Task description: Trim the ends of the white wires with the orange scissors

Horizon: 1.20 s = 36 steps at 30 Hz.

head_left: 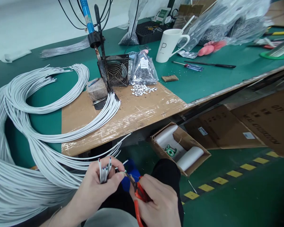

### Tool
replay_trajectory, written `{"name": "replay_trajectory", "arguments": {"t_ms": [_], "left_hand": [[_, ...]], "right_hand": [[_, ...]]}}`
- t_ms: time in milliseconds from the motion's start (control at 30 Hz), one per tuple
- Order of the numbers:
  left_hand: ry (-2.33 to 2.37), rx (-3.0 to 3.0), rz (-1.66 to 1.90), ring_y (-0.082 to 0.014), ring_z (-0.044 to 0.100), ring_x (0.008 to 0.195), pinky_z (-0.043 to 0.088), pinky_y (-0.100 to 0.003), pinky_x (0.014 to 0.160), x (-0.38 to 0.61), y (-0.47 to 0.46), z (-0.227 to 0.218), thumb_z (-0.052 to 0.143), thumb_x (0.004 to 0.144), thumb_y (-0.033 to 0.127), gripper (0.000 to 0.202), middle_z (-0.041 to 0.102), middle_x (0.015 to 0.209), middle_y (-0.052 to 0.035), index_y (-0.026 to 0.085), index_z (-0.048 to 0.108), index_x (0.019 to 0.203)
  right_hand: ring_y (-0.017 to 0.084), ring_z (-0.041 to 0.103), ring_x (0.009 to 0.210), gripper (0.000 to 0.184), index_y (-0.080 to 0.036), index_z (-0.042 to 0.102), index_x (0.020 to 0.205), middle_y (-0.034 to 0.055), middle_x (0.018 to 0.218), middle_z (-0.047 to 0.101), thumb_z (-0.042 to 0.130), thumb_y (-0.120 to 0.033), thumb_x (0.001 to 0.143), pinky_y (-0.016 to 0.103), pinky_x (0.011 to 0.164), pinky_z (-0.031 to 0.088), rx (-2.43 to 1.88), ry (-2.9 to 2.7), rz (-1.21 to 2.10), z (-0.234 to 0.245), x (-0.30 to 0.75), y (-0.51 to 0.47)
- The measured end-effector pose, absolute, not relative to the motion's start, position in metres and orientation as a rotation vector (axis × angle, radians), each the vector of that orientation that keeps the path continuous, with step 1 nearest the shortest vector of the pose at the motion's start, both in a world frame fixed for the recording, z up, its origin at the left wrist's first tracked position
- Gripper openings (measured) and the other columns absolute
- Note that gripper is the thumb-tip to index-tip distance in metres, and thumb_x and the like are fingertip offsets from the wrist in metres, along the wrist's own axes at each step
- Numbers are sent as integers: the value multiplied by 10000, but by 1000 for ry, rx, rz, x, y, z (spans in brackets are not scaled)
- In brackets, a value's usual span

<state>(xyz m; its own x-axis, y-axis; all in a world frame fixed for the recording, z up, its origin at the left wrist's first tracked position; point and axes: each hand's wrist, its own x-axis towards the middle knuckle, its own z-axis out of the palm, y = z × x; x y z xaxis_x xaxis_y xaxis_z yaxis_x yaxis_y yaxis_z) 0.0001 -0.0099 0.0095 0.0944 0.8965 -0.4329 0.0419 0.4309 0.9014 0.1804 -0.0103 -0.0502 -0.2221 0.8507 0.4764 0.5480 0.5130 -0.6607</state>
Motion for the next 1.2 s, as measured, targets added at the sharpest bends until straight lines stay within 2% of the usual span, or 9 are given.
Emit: {"name": "replay_trajectory", "arguments": {"t_ms": [333,467,533,567,733,867,967,1067,1200], "left_hand": [[1348,913,878,-110,192,547,168,-255,506,6,-9,13,698,950,364,177,272,573,105,194,704,899],[1329,857,893,-101,171,536,143,-255,502,4,-11,12,745,921,409,229,248,561,113,189,713,867],[1353,810,881,-94,160,535,132,-255,510,2,-13,11,793,880,434,276,238,547,119,177,713,819],[1365,789,871,-91,160,532,128,-254,511,2,-14,11,809,864,452,299,247,541,119,173,716,810],[1292,714,842,-70,226,464,138,-240,468,-2,-11,9,760,882,564,386,417,501,83,178,754,883],[1211,737,801,-41,184,426,94,-247,442,-5,-5,9,719,916,572,438,512,514,44,145,778,839],[1180,753,767,-33,202,427,83,-242,435,-6,-2,9,705,937,559,447,524,539,35,133,785,828],[1160,721,783,-16,261,421,102,-213,409,-8,0,9,746,922,519,387,591,658,18,143,759,831],[1166,707,860,13,350,399,147,-185,410,-10,2,11,818,878,442,331,669,781,-5,143,700,798]], "right_hand": [[67,260,499,363,-203,369,592,-71,588,302,624,-51,800,234,447,199,-1171,-1485,802,-79,147,-26],[71,291,415,476,-209,395,496,-71,460,350,734,-217,830,240,403,226,-1255,-924,971,-66,159,-5],[79,309,374,563,-224,353,469,-72,404,339,721,-320,884,242,391,259,-1275,-778,924,-62,176,8],[82,337,375,583,-222,355,454,-68,399,361,770,-317,852,245,405,286,-1290,-737,902,-62,185,12],[99,372,412,553,-202,484,455,-34,410,434,790,-417,863,257,415,276,-1464,-857,997,-76,203,5],[96,332,450,517,-195,497,515,-40,462,406,756,-442,888,274,448,227,-1528,-949,952,-79,197,-5],[95,285,483,509,-203,454,546,-52,504,330,713,-425,923,284,465,187,-1571,-1037,868,-71,195,-6],[94,233,523,527,-217,338,573,-57,581,261,670,-370,952,283,471,180,-1520,-1231,838,-64,195,-5],[89,259,531,469,-229,281,646,-61,638,273,639,-227,950,255,459,222,-1343,-1538,789,-62,193,-5]]}}
